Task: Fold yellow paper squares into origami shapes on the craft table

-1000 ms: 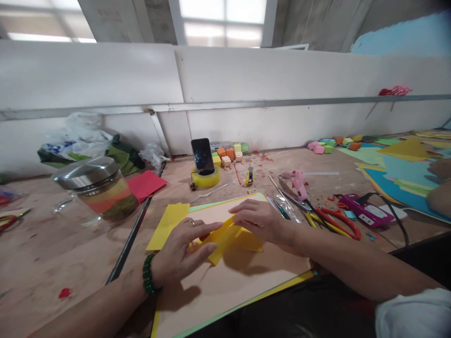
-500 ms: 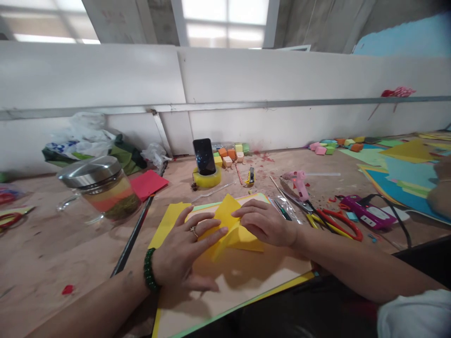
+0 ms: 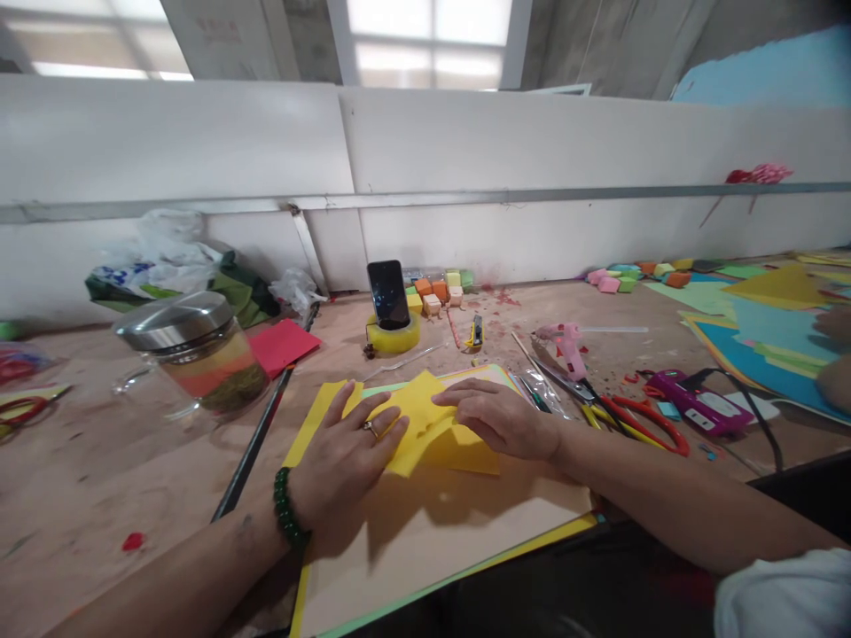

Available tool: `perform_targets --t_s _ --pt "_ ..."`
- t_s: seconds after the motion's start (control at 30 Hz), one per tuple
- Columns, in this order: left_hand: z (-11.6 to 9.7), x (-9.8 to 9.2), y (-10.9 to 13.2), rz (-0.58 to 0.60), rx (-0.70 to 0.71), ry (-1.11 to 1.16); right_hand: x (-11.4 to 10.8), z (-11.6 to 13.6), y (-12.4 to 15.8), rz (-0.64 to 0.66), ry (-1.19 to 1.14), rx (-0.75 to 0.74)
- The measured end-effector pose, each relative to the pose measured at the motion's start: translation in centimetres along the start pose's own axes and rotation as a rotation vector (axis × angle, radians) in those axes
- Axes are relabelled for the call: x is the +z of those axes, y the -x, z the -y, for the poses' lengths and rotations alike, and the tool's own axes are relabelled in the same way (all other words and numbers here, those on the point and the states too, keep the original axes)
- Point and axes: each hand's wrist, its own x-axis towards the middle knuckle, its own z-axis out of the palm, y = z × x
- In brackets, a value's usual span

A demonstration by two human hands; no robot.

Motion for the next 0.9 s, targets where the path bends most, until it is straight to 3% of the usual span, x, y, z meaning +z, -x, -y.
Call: perform_targets --t_s 0.23,0.33,0.4,0.53,0.67,0.83,0.9 --pt "-1.1 0.6 -0.4 0.004 0.073 -0.036 0.2 0.8 -0.4 0.313 0.106 0.048" --pt "-1.5 0.6 -0.6 0.089 0.099 -0.059 0.0 1.4 -0.7 0.487 0.105 0.029" --pt "-1.5 0.3 -0.8 0.203 0.073 -0.008 0.1 1.4 -0.6 0.532 0.103 0.073" --pt "-1.3 -0.4 -1.1 0.409 -0.072 0.198 0.2 0.9 -0.4 0.533 0.023 0.189" --pt "-1.3 -0.4 -1.1 0.425 -0.227 0.359 0.1 0.7 -0.5 0.509 -0.117 0.338" --pt "0.0 0.7 -1.3 0.407 -0.568 0.550 0.4 0.7 -0.8 0.408 -0.292 0.818" --pt "0.6 1.2 -1.2 0.410 -0.660 0.624 0.5 0.6 -0.9 0.381 -0.324 0.939"
